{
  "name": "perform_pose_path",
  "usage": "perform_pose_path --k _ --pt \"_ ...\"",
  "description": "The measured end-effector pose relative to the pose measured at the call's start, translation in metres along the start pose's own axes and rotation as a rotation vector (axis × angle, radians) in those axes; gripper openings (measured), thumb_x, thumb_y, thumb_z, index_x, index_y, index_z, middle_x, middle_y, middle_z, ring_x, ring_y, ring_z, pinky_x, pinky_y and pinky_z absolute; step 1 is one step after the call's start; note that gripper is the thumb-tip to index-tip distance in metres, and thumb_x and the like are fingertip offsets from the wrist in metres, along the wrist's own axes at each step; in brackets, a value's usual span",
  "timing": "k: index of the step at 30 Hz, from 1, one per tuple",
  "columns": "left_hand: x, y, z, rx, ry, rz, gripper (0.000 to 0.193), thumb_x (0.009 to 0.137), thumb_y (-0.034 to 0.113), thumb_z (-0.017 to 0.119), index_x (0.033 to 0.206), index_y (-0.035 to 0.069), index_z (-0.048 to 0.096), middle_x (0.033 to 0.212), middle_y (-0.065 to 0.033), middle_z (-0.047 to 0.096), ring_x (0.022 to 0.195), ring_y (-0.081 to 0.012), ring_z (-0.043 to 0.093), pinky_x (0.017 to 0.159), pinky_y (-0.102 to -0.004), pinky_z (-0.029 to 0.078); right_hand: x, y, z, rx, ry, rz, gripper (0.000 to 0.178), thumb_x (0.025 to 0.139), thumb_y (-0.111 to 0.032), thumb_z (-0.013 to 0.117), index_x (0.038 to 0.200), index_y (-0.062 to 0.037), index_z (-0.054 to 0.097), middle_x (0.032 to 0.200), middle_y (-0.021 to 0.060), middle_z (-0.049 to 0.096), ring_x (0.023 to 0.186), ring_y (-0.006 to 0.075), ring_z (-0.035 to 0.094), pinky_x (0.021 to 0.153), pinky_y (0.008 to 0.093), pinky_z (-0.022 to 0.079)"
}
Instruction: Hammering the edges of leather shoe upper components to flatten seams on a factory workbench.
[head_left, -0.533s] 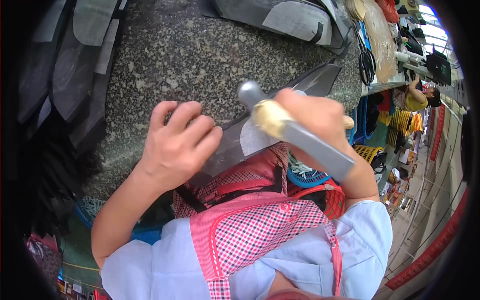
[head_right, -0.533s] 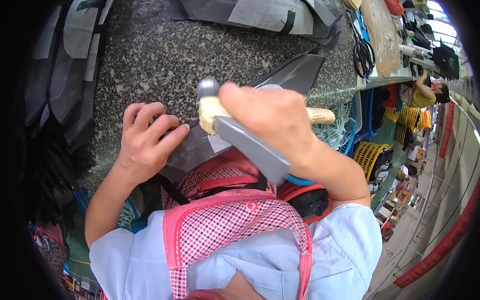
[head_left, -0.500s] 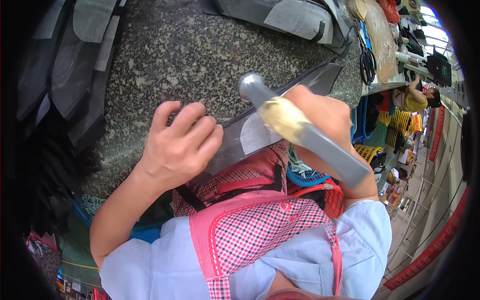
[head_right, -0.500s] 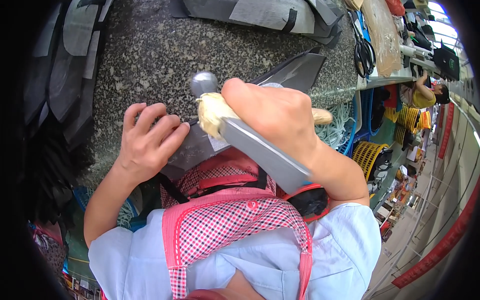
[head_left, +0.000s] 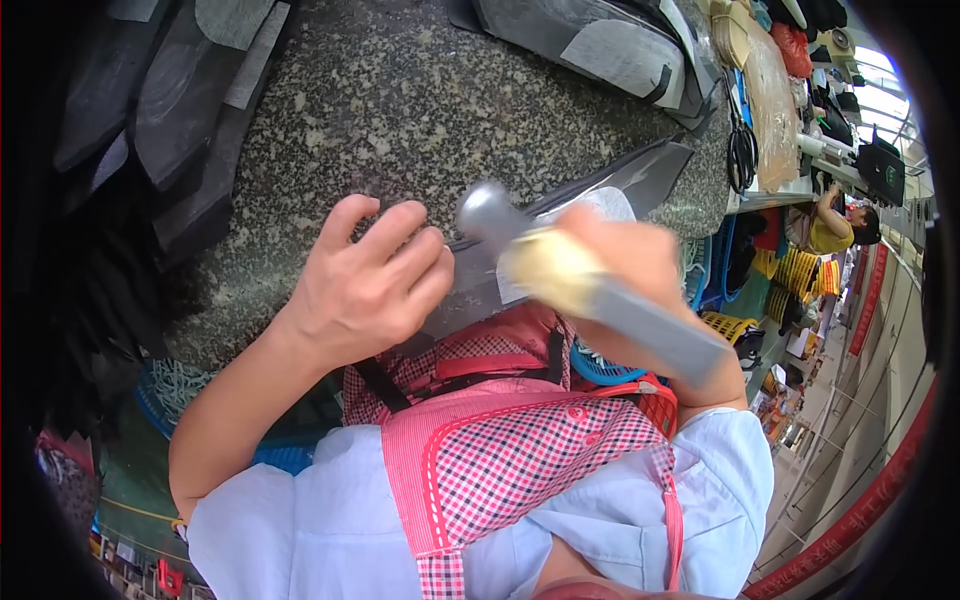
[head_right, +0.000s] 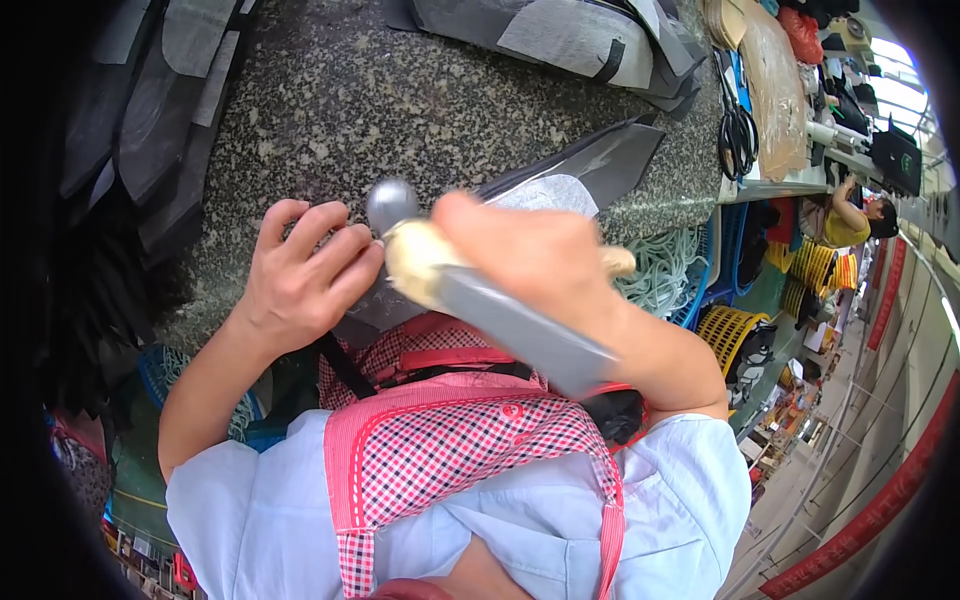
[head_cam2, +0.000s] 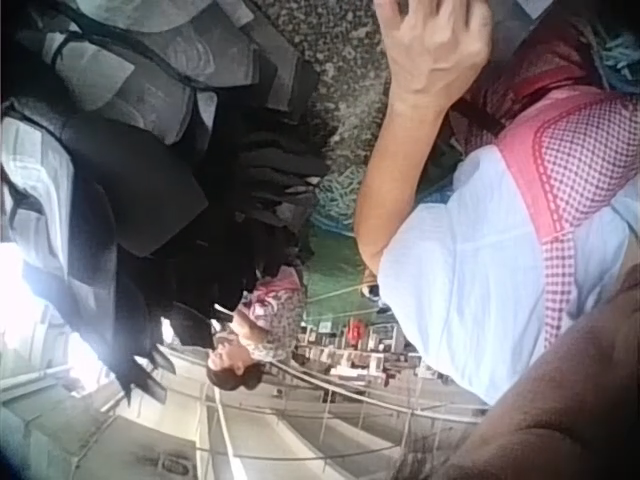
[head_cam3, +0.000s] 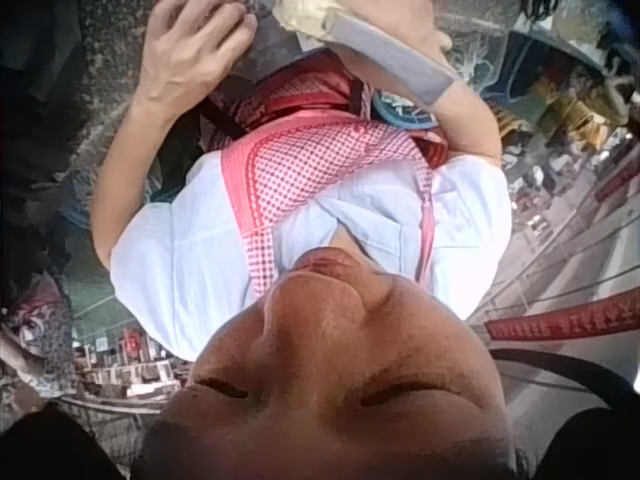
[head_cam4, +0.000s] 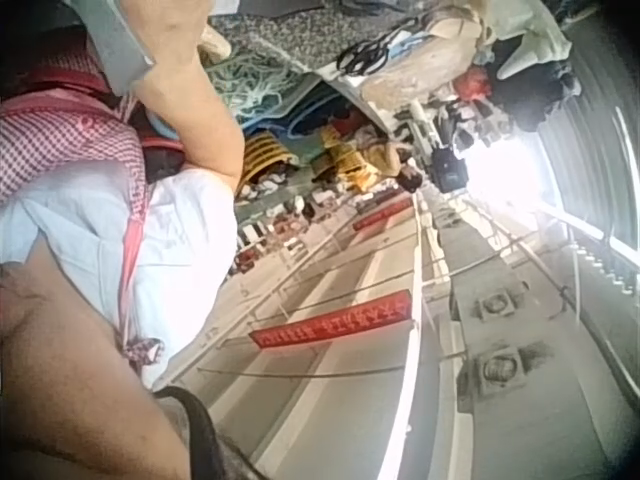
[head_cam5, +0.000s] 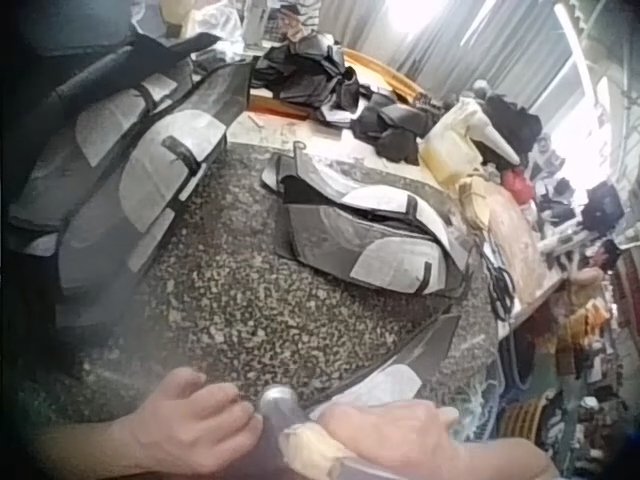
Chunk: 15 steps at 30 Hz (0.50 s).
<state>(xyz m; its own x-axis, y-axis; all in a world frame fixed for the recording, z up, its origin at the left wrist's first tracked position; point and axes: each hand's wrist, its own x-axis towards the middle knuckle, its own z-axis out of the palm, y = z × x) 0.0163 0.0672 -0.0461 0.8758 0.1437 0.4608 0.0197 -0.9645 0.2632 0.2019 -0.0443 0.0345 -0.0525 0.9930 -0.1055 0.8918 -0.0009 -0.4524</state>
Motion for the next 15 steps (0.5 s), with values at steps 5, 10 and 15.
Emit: perform_pose_path --k 5,10,15 --pt "-0.005 -0.012 -0.007 -0.265 -0.036 -0.221 0.02 0.067 0.017 0.062 0.086 0.013 0.065 0.084 0.0003 0.055 0.092 -0.0214 0.054 0.08 -0.039 0.04 0.008 0.006 0.003 -0.07 -0.235 0.037 0.03 0.072 -0.019 0.066 0.085 -0.0039 0.045 0.064 0.0125 0.06 0.06 0.0311 0.064 0.048 0.0411 0.047" --pt "-0.011 -0.001 -0.009 0.005 -0.02 -0.093 0.021 0.07 0.017 0.058 0.09 0.014 0.065 0.086 -0.0006 0.056 0.093 -0.022 0.054 0.079 -0.0385 0.039 0.012 0.004 -0.013 -0.06 0.055 -0.017 0.026 0.075 -0.021 0.064 0.086 -0.0051 0.046 0.063 0.0094 0.059 0.061 0.0305 0.064 0.049 0.0395 0.048" --pt "-0.012 0.0 -0.007 -0.067 0.004 -0.199 0.021 0.066 0.016 0.064 0.087 0.015 0.066 0.089 -0.0003 0.057 0.093 -0.0232 0.054 0.078 -0.0394 0.039 0.009 -0.003 0.004 -0.06 -0.263 0.007 0.028 0.074 -0.02 0.064 0.086 -0.0044 0.045 0.066 0.0117 0.061 0.061 0.0326 0.063 0.05 0.0421 0.048"
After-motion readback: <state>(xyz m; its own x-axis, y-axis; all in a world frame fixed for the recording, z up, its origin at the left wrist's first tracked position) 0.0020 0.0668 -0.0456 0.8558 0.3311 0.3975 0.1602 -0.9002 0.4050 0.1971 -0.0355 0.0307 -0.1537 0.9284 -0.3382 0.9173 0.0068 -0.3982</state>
